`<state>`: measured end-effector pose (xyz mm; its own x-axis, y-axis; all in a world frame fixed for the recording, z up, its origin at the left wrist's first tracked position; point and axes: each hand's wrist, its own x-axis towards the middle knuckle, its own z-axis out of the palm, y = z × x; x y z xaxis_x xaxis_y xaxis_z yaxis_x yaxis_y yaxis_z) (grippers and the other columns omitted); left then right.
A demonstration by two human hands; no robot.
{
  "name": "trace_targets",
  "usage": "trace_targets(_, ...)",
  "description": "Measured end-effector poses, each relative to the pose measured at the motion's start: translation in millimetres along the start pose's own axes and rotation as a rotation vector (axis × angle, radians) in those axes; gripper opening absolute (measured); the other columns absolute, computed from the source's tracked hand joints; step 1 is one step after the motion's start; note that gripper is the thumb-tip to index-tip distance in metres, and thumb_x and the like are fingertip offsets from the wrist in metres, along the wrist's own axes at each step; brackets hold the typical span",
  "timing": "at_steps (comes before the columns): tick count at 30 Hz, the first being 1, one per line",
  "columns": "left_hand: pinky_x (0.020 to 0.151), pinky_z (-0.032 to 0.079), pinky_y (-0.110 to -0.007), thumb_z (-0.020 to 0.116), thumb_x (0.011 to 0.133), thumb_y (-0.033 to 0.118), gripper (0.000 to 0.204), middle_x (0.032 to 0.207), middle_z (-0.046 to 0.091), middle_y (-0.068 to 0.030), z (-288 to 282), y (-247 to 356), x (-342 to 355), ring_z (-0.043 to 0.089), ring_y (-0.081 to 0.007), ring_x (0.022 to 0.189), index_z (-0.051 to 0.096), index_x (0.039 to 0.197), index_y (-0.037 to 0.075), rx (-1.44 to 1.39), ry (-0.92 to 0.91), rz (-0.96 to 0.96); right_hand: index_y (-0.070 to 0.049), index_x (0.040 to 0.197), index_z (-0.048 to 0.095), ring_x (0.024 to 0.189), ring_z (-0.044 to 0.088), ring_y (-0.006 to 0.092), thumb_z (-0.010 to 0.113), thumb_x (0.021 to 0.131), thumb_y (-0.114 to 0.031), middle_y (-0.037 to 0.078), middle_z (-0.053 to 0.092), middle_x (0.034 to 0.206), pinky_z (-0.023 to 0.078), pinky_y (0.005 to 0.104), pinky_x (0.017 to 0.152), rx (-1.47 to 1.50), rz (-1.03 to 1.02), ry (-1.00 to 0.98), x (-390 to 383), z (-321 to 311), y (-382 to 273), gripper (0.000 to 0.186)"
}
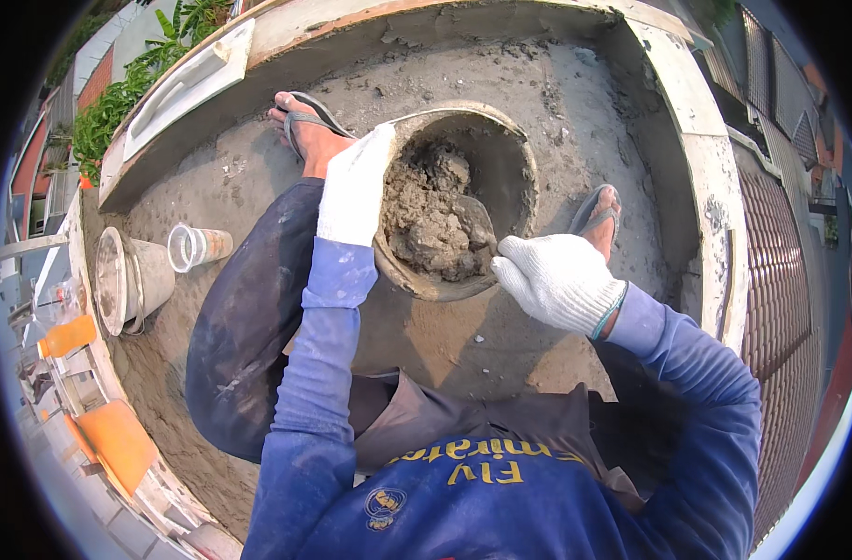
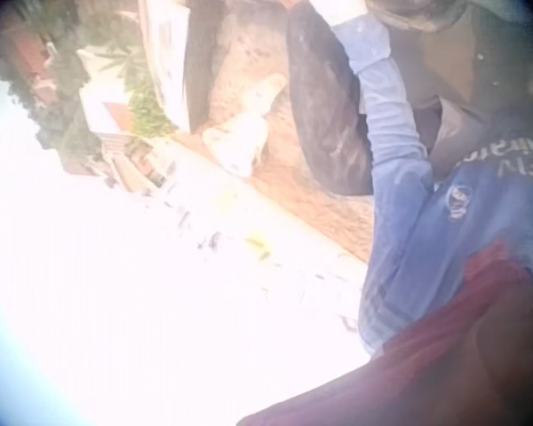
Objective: The person scoops wet cement from a bucket using a trowel and spreads it onto a rooftop surface. They repeatedly transfer cement and smooth the area to create a level finish.
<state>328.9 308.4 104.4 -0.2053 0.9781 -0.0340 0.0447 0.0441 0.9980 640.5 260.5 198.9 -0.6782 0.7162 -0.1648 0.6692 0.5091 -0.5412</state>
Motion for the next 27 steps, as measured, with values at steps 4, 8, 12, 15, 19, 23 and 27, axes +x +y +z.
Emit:
trace_targets(4,0.111,0.057,-0.035,0.06,0.111,0.008,0.036,0.136,0.079,-0.018,16,6,-13,0.075,-0.0248,0.124,0.072,0.143,-0.005,0.161,-0.104,0.107,-0.011,0.105,0.073,0.089,0.077,0.0349,0.075,0.097,-0.03,0.015,0.073,0.094,0.061,0.05,0.075,-0.492,0.109,-0.091,-1,-50,6,0.021)
trace_targets(8,0.107,0.058,-0.034,0.063,0.112,0.011,0.034,0.133,0.08,-0.0165,32,32,-20,0.075,-0.0223,0.121,0.073,0.14,-0.007,0.079,-0.069,0.016,-0.011,0.111,0.076,0.096,0.076,0.0339,0.081,0.089,-0.03,0.016,0.071,0.103,0.06,0.0478,0.08,-0.585,0.208,-0.08,-15,-83,26,0.029)
trace_targets(12,0.107,0.057,-0.035,0.066,0.113,0.015,0.035,0.131,0.08,-0.0162,42,41,-28,0.074,-0.0222,0.121,0.073,0.139,-0.008,0.096,-0.038,-0.003,-0.01,0.111,0.075,0.088,0.076,0.0357,0.08,0.087,-0.026,0.017,0.071,0.104,0.06,0.0497,0.078,-0.485,0.409,-0.197,-30,-68,57,0.029)
trace_targets(15,0.108,0.057,-0.038,0.066,0.111,0.014,0.034,0.131,0.08,-0.0181,48,32,-35,0.075,-0.028,0.121,0.074,0.139,-0.004,0.259,-0.062,0.149,-0.011,0.108,0.072,0.099,0.077,0.0325,0.076,0.091,-0.022,0.011,0.072,0.101,0.063,0.0473,0.081,-0.674,0.413,-0.141,-33,-47,63,0.02)
trace_targets(19,0.109,0.057,-0.041,0.065,0.109,0.011,0.033,0.133,0.078,-0.0211,65,42,-46,0.074,-0.0356,0.122,0.074,0.139,-0.001,0.257,-0.118,0.193,-0.014,0.108,0.072,0.098,0.076,0.034,0.072,0.092,-0.019,0.013,0.072,0.1,0.062,0.0495,0.079,-0.674,0.202,0.056,-42,34,99,0.017)
trace_targets(23,0.107,0.058,-0.037,0.064,0.109,0.007,0.033,0.134,0.079,-0.019,45,12,-43,0.075,-0.0278,0.121,0.073,0.139,-0.004,0.14,-0.052,0.164,-0.014,0.111,0.072,0.095,0.075,0.0355,0.072,0.096,-0.02,0.013,0.071,0.097,0.06,0.0503,0.078,-0.361,0.208,0.019,-29,28,63,0.016)
trace_targets(27,0.105,0.059,-0.034,0.065,0.112,0.011,0.033,0.131,0.079,-0.0165,51,14,-49,0.074,-0.0219,0.12,0.074,0.137,-0.007,-0.08,0.068,0.007,-0.013,0.111,0.071,0.089,0.075,0.0358,0.074,0.099,-0.023,0.012,0.071,0.094,0.061,0.0504,0.076,-0.198,0.08,0.121,-12,48,53,0.016)
